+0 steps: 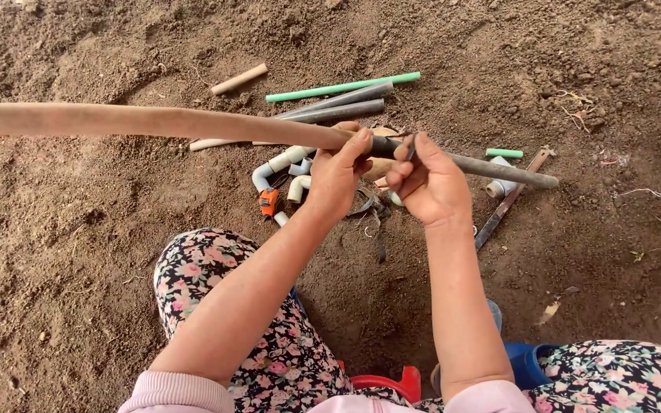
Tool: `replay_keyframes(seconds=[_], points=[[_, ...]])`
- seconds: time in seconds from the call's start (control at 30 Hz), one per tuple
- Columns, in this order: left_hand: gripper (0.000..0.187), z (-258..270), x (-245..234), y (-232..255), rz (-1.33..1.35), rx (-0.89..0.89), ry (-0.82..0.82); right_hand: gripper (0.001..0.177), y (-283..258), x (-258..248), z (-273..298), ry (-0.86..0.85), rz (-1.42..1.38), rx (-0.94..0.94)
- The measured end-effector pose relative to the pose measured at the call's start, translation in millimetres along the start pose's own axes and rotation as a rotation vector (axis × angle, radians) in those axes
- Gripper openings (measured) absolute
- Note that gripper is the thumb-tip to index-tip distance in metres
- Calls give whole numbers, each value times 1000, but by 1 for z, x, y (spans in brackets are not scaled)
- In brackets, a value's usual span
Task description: The person sits on a small stool on the ground and connects two sections of pipe using a black coupling. They then wrap the joint with black tape to secure it. The person handles various pipe sections and fittings scattered on the dirt.
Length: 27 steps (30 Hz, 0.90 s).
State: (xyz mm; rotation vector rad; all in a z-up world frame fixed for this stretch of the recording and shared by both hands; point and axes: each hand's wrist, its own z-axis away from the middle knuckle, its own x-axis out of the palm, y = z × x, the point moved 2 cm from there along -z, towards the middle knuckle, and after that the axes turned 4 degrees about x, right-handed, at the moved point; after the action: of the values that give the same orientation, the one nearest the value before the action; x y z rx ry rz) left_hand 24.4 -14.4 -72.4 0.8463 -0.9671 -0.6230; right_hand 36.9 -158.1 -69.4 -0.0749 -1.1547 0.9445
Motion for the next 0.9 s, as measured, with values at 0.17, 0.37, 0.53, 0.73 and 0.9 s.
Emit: replay_keyframes(seconds=[0.17,0.37,0.53,0.73,0.9], points=[[47,0,-2,0,29,-62,6,46,-27,27,29,-264,-17,-269],[48,0,-11,10,-39,-125,74,26,-23,-2,21,-182,410,-283],[52,2,-9,8,-107,-79,152,13,26,-28,-10,-35,657,-33],[55,7,-5,6,-205,12,150,31,48,-72,-53,-17,61,50],[52,22,4,19,-212,15,120,40,48,-65,-68,-22,-18,20]])
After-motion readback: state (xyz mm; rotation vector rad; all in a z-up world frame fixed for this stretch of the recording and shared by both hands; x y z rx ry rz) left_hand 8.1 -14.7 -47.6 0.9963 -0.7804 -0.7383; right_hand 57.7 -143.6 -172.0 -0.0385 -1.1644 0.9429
